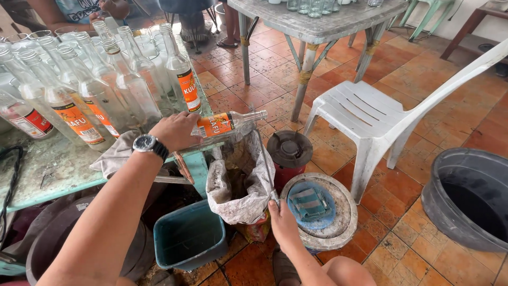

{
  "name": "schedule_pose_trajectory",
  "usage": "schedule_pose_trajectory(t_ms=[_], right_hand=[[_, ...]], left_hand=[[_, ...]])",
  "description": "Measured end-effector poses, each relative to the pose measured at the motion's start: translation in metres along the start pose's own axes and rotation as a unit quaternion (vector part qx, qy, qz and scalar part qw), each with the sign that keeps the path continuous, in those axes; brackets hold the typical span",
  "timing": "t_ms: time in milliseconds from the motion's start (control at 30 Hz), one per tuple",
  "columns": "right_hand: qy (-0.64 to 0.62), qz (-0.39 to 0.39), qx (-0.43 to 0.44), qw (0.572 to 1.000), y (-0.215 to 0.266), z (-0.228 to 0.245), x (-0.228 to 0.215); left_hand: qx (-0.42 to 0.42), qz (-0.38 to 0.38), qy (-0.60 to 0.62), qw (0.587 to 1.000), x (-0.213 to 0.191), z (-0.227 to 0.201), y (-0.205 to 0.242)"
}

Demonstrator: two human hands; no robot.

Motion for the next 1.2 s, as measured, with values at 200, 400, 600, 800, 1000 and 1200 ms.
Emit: schedule_pose_trajectory(t_ms=[200, 400, 600, 800, 1000, 1200], right_hand=[[-0.053, 0.008, -0.068, 0.996, 0.001, -0.003, 0.031], [-0.016, 0.008, -0.085, 0.996, 0.002, -0.010, 0.039], [0.033, 0.006, -0.099, 0.994, -0.003, -0.018, 0.046], [0.032, 0.015, -0.073, 0.997, -0.007, -0.019, 0.049], [0.044, 0.015, -0.084, 0.995, -0.013, -0.026, 0.055], [0.054, 0.027, -0.091, 0.994, -0.017, -0.031, 0.058]], left_hand=[[-0.018, 0.103, -0.045, 0.993, 0.000, 0.000, -0.041], [-0.032, 0.130, -0.018, 0.991, 0.008, 0.006, -0.056], [-0.020, 0.150, 0.018, 0.988, 0.009, 0.010, -0.055], [-0.026, 0.153, 0.026, 0.988, 0.006, 0.008, -0.047], [-0.018, 0.118, 0.012, 0.993, 0.012, 0.005, -0.039], [0.057, -0.160, -0.016, 0.985, 0.060, 0.012, -0.023]])
Point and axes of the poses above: each hand's wrist, its own y-axis away from the middle knuckle, its own x-axis out of the palm, z = x × y, the point moved 1 cm from there along -y, towards the middle knuckle, and after that the axes turned 10 degrees about -x, right-handed, at the moved point
